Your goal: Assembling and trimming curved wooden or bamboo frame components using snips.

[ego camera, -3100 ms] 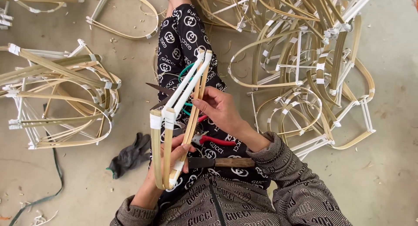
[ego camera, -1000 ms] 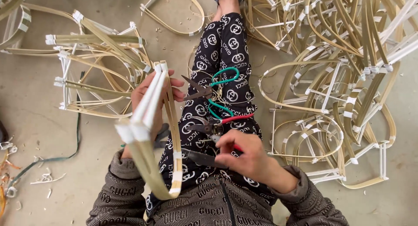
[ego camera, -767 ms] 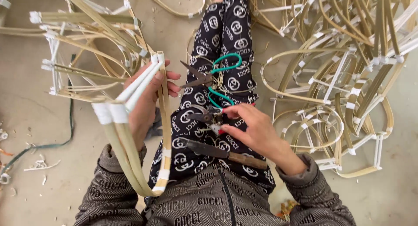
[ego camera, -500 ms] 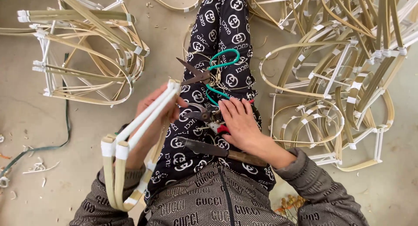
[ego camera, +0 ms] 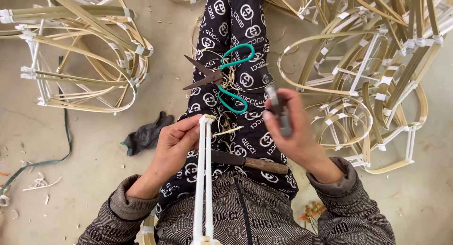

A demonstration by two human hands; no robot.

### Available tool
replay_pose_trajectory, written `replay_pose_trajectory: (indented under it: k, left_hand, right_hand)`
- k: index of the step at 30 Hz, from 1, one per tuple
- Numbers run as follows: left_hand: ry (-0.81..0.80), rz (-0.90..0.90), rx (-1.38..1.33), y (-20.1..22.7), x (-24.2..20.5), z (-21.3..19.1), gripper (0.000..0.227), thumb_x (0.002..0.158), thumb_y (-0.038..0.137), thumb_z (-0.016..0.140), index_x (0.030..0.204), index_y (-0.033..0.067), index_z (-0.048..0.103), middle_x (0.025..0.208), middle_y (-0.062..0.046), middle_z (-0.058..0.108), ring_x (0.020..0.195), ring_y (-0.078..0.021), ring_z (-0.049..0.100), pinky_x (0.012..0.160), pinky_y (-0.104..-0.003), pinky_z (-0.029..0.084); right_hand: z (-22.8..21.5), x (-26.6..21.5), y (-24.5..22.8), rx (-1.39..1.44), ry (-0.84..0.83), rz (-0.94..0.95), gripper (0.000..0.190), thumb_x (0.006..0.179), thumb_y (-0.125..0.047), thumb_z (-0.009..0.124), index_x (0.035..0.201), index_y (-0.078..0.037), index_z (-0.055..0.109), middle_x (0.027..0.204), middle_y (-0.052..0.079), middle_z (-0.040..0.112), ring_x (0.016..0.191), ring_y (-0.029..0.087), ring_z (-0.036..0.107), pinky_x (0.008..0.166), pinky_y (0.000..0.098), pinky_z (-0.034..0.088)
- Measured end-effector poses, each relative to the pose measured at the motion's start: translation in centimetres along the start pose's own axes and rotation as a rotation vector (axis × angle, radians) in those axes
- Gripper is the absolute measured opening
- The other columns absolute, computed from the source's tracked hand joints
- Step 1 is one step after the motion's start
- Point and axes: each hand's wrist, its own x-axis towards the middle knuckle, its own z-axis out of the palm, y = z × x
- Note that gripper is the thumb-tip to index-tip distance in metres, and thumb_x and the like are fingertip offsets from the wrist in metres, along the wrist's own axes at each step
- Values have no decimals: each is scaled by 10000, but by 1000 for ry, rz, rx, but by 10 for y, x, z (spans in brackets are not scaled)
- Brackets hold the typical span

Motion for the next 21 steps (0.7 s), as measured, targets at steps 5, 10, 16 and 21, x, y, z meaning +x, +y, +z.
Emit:
replay_pose_trajectory:
  k: [5, 10, 16, 21]
  left_hand:
    - [-16, 103, 253, 12, 0, 21, 283, 1042, 80, 591, 1292, -4, 695, 848, 44, 641, 707, -34, 496, 621, -199, 439]
    - [23, 74, 307, 3, 6, 18, 280, 1036, 75, 586, 1281, 1, 701, 820, 61, 611, 702, -28, 488, 604, -201, 421]
    - [-36, 88, 396, 16, 8, 26, 312, 1037, 73, 580, 1325, 12, 683, 809, 57, 588, 694, -37, 466, 593, -205, 410]
    - [-65, 92, 328, 7, 3, 22, 331, 1052, 60, 561, 1367, 14, 654, 841, 50, 589, 724, -43, 483, 631, -204, 431]
  right_hand:
    - [13, -5, 7, -359, 14, -419, 722, 722, 23, 666, 1403, -68, 443, 1197, 171, 572, 1140, 354, 560, 1004, 483, 467]
    - [12, -6, 9, -179, -97, -276, 761, 790, 15, 661, 1500, -34, 393, 1234, 191, 553, 1147, 352, 555, 1006, 474, 449]
    - [6, -12, -2, -124, -142, -294, 817, 803, -170, 748, 1502, 7, 363, 1301, 209, 542, 1205, 386, 546, 1062, 489, 424]
    - [16, -20, -1, -150, -191, -308, 873, 822, -293, 808, 1515, 1, 367, 1344, 210, 539, 1273, 402, 522, 1106, 502, 393]
